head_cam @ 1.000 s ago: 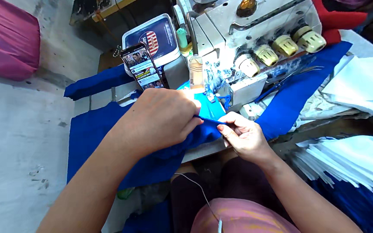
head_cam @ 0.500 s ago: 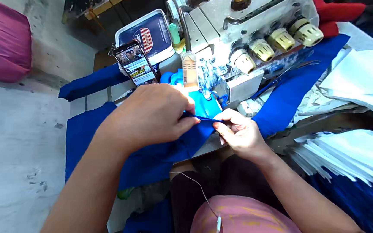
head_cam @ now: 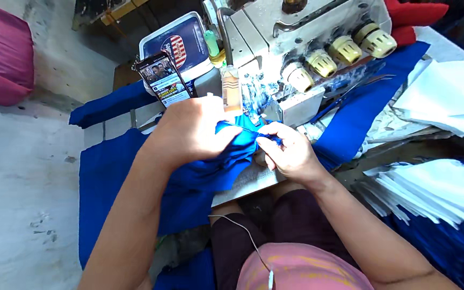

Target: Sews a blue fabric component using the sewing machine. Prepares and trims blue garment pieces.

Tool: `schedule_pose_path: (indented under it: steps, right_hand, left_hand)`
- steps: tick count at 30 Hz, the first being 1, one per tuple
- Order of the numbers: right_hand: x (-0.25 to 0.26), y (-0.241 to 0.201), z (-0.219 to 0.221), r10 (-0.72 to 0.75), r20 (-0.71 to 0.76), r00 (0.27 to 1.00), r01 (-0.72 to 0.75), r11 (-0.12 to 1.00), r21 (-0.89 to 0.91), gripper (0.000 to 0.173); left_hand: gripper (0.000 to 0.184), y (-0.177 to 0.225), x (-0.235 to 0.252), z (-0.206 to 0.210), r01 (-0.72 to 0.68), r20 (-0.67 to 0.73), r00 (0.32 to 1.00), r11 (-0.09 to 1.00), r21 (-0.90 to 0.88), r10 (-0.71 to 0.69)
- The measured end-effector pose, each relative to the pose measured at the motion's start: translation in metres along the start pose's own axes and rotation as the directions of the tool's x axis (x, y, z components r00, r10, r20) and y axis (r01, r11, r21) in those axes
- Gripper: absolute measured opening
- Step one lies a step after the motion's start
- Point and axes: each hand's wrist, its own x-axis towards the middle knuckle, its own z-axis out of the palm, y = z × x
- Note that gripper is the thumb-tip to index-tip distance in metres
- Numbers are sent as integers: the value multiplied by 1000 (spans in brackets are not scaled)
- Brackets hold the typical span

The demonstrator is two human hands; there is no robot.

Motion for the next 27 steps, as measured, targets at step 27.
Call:
schedule_pose_path:
  steps: [27]
  right_hand:
    - [-3,1,-9,-67,42,997,70,995,-77,24]
  left_hand:
    - [19,31,-20,16,-46,-122,993,929,-366,1]
